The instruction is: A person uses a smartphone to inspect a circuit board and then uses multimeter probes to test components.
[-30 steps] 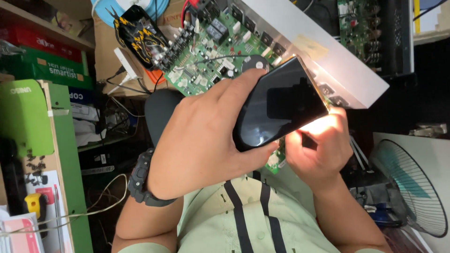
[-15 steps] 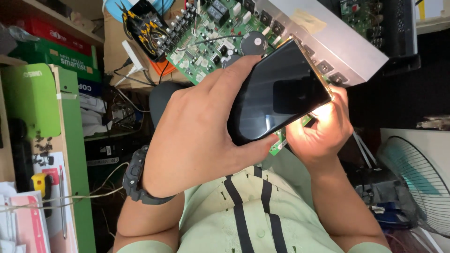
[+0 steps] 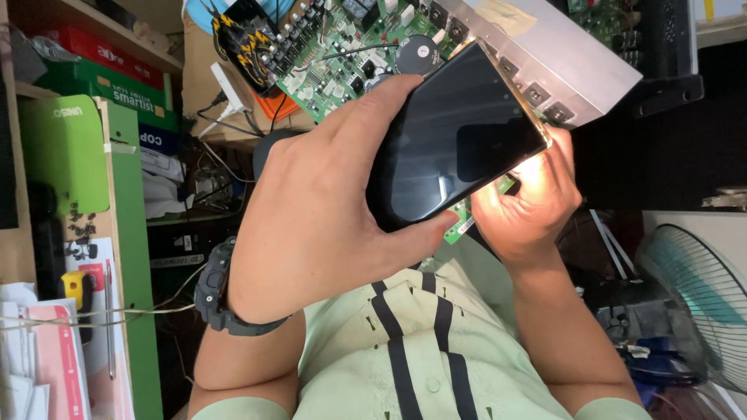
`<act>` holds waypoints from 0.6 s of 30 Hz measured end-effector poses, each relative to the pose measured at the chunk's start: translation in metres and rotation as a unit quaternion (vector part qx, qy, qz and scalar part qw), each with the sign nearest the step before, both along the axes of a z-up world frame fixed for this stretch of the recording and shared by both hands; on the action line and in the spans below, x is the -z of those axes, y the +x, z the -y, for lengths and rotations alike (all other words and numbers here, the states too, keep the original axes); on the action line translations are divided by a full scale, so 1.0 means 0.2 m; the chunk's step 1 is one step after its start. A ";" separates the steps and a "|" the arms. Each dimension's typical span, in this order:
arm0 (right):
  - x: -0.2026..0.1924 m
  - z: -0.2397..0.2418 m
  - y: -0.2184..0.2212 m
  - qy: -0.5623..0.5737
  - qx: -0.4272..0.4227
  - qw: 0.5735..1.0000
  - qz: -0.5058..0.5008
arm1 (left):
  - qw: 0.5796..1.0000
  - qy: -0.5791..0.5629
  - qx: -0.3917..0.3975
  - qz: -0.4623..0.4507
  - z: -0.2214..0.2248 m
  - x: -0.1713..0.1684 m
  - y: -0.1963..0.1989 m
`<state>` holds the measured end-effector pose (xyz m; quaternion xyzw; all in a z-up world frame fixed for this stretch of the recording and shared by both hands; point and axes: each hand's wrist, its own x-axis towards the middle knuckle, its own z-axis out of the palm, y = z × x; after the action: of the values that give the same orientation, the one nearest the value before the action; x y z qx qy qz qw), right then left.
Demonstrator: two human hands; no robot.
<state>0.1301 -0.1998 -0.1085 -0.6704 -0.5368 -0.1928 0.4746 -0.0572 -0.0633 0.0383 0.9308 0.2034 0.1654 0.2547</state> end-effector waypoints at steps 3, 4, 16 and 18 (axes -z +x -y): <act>0.00 0.00 0.00 0.000 0.003 1.000 -0.002 | 1.000 0.001 0.000 0.000 0.01 0.00 0.00; 0.00 0.00 0.00 0.001 0.002 1.000 0.002 | 1.000 0.000 0.001 -0.001 0.01 0.00 0.00; -0.01 -0.01 0.02 0.000 -0.020 1.000 0.003 | 1.000 0.001 0.002 0.006 0.02 0.02 0.01; -0.02 -0.01 0.01 -0.003 -0.017 1.000 0.005 | 1.000 -0.001 0.004 0.008 0.01 0.02 0.00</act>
<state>0.1331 -0.1977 -0.1051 -0.6617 -0.5507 -0.1863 0.4734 -0.0564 -0.0646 0.0351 0.9300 0.1980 0.1717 0.2578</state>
